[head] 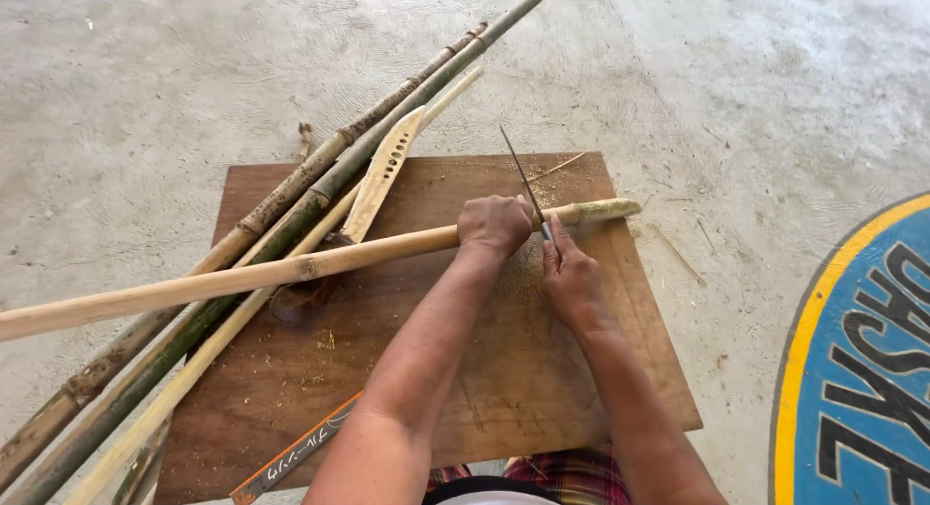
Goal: The recorder uses a large knife and a small saw to shave and prepare a bamboo pole.
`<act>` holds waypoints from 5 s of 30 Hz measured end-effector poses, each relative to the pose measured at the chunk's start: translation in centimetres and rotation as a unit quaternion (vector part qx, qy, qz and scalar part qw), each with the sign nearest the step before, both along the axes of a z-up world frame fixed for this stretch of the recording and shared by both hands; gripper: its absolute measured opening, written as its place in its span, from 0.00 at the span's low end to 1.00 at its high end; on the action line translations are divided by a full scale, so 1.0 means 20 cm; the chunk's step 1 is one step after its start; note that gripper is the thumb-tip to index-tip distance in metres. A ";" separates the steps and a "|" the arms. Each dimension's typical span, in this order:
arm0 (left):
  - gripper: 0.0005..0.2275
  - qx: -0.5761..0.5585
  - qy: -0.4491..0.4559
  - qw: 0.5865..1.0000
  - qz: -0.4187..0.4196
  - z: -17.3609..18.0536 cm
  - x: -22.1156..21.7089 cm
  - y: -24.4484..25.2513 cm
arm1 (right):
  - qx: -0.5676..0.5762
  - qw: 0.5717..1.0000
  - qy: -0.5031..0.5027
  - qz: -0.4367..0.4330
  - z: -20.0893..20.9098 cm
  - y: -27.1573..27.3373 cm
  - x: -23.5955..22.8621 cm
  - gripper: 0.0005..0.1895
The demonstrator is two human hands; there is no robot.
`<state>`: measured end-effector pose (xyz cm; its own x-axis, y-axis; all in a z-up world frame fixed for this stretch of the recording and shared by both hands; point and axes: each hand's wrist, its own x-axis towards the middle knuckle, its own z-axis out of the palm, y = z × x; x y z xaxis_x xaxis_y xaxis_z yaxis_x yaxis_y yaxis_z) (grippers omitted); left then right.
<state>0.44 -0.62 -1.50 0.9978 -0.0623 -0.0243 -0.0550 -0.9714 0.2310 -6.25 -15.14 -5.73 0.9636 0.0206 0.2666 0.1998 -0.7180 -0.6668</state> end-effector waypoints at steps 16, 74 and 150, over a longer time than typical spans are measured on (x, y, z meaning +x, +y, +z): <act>0.26 0.005 0.016 1.000 -0.007 0.01 -0.02 0.03 | 0.012 0.998 0.056 -0.024 0.13 0.02 -0.21 0.27; 0.24 -0.040 -0.308 0.951 0.007 -0.25 -0.05 0.04 | 0.038 0.999 0.009 -0.006 0.04 -0.01 -0.41 0.25; 0.25 -0.037 -0.005 0.999 0.034 -0.01 0.00 0.06 | 0.017 1.000 0.023 0.003 0.16 0.02 -0.35 0.26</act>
<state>0.38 0.53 -1.79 0.9999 0.0044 -0.0123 0.0079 -0.9533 0.3021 -13.26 -14.75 -2.53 0.9748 0.0180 0.2223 0.1723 -0.6941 -0.6990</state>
